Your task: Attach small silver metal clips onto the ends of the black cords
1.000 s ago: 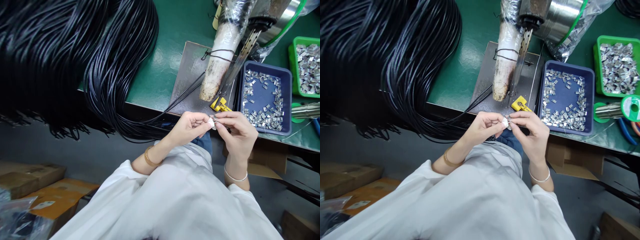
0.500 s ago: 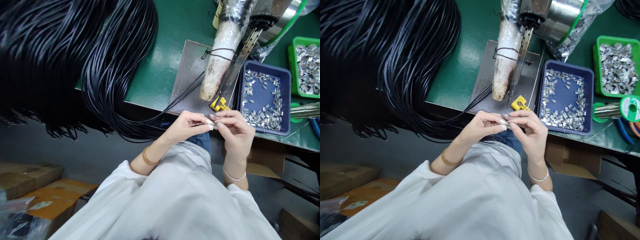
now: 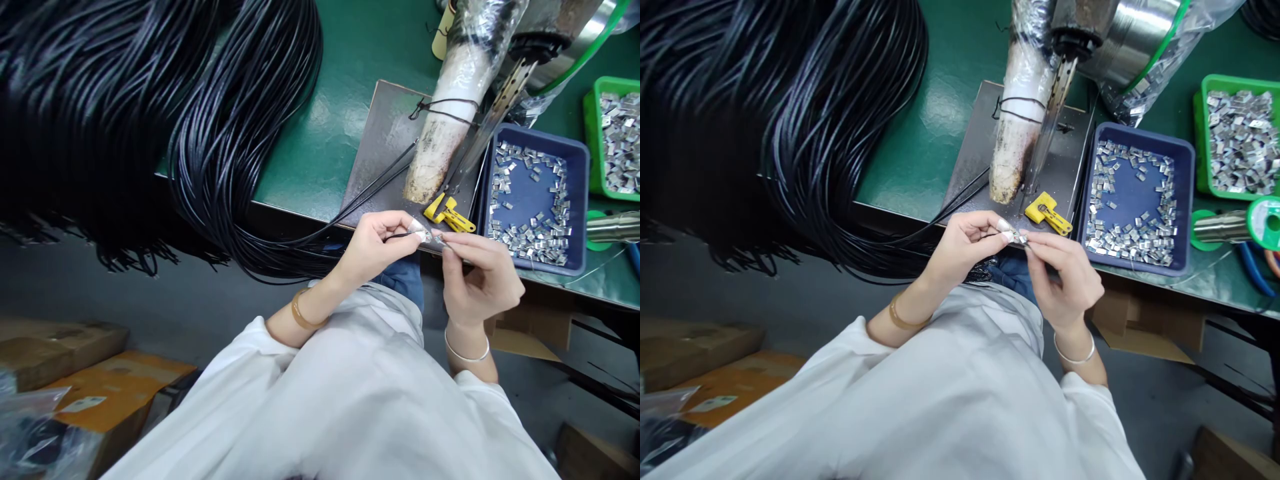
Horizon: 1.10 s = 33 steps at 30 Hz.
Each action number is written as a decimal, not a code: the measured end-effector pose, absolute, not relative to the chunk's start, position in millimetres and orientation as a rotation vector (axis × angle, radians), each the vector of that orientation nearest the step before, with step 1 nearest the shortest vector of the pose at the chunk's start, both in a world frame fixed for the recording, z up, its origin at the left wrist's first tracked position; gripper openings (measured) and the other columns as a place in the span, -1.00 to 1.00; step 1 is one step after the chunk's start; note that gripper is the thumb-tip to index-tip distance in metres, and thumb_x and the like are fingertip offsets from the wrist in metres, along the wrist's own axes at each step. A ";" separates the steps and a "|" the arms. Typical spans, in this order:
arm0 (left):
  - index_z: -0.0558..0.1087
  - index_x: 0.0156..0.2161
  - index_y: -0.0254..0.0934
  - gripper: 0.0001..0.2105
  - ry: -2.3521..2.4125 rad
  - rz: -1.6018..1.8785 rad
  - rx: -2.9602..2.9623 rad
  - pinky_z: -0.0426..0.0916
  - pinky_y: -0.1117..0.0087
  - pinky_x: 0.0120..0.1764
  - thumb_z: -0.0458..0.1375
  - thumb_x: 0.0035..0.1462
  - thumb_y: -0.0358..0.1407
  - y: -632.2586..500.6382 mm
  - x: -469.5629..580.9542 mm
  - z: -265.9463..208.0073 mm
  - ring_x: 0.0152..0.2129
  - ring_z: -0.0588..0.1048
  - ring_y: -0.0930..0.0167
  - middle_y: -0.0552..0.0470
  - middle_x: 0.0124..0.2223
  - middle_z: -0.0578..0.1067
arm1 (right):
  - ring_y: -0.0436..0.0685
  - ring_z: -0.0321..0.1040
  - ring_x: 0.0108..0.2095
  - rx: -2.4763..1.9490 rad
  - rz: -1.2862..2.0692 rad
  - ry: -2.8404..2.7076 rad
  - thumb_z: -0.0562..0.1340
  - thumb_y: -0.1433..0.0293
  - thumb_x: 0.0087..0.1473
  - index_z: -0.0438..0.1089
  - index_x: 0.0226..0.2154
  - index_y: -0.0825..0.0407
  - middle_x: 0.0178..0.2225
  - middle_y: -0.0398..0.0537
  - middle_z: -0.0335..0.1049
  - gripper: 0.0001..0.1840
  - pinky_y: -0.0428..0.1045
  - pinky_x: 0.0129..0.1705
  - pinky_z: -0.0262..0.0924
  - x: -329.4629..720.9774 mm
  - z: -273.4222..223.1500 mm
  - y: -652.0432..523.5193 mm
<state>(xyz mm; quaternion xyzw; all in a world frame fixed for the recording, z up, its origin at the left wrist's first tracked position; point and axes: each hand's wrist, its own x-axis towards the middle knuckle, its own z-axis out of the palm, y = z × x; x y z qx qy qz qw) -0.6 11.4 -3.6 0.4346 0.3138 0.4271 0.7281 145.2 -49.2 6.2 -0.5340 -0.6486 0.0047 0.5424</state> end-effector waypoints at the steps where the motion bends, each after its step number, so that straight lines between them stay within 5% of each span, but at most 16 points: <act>1: 0.56 -0.41 -0.35 -0.93 0.705 0.948 0.957 0.40 0.54 -0.30 0.32 0.01 -0.37 11.6 -0.2 -3.6 -0.47 0.50 0.55 0.07 -0.43 0.58 | 0.08 0.55 -0.22 -1.281 0.062 -1.503 0.32 0.57 0.08 0.44 -0.24 -0.02 -0.26 -0.12 0.57 -0.79 0.02 -0.21 0.49 145.7 4.8 -48.0; 5: 0.60 -0.37 -0.36 -0.89 0.750 0.949 0.937 0.42 0.51 -0.27 0.33 0.01 -0.32 11.4 0.9 -2.5 -0.45 0.51 0.52 0.02 -0.39 0.61 | 0.11 0.55 -0.21 -1.297 0.193 -1.426 0.29 0.52 0.11 0.41 -0.28 -0.01 -0.26 -0.10 0.56 -0.87 0.04 -0.23 0.48 147.2 0.6 -44.5; 19: 0.54 -0.45 -0.36 -0.91 0.823 0.981 0.959 0.31 0.56 -0.43 0.31 -0.06 -0.35 15.9 7.0 7.0 -0.56 0.40 0.58 0.10 -0.50 0.50 | 0.09 0.58 -0.28 -1.278 -0.167 -1.648 0.34 0.53 0.03 0.42 -0.28 -0.08 -0.22 -0.17 0.61 -0.79 0.01 -0.25 0.51 151.0 -9.5 -40.1; 33: 0.50 -0.47 -0.37 -0.91 0.943 1.001 1.100 0.02 0.56 -0.60 0.27 -0.04 -0.37 16.5 9.5 12.2 -0.65 0.15 0.62 0.17 -0.60 0.30 | 0.13 0.55 -0.20 -1.302 -0.014 -1.532 0.36 0.56 0.01 0.46 -0.28 -0.04 -0.17 -0.09 0.57 -0.78 0.08 -0.17 0.53 147.1 -2.1 -35.4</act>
